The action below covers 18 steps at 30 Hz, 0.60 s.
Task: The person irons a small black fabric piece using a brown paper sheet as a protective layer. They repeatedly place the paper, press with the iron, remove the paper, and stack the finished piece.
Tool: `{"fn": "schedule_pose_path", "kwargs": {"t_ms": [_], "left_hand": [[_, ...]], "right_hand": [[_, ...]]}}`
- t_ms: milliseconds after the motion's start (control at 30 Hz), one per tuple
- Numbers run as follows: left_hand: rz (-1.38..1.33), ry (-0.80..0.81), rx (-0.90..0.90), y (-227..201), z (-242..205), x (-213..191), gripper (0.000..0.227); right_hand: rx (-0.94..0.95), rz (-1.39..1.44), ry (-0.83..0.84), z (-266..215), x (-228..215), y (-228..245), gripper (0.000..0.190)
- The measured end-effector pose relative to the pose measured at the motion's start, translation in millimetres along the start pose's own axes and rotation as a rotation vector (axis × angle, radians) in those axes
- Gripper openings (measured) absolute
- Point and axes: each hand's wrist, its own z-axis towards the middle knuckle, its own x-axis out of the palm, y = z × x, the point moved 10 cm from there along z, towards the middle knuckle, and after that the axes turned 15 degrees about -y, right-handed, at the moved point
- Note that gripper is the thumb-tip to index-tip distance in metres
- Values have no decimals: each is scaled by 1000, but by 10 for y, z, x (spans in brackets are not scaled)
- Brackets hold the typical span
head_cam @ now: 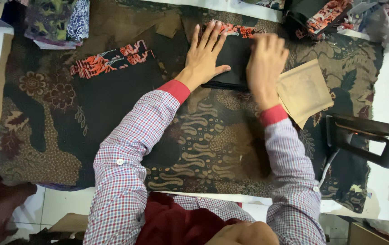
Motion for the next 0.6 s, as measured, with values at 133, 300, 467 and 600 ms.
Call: {"fn": "schedule_pose_path", "kwargs": {"t_ms": [133,300,467,600], "left_hand": [[2,-16,-4,13,-13,4,108],[-4,3,-2,8,0,2,108],[-6,43,-14,13,-15,24,107],[8,-20,16,-20,0,-53,105]], "right_hand": [[79,137,-4,-74,-238,34,30],[438,327,228,-151,90,-432,34],[669,652,384,-289,496,-695,30],[604,442,413,-342,475,-774,31]]}}
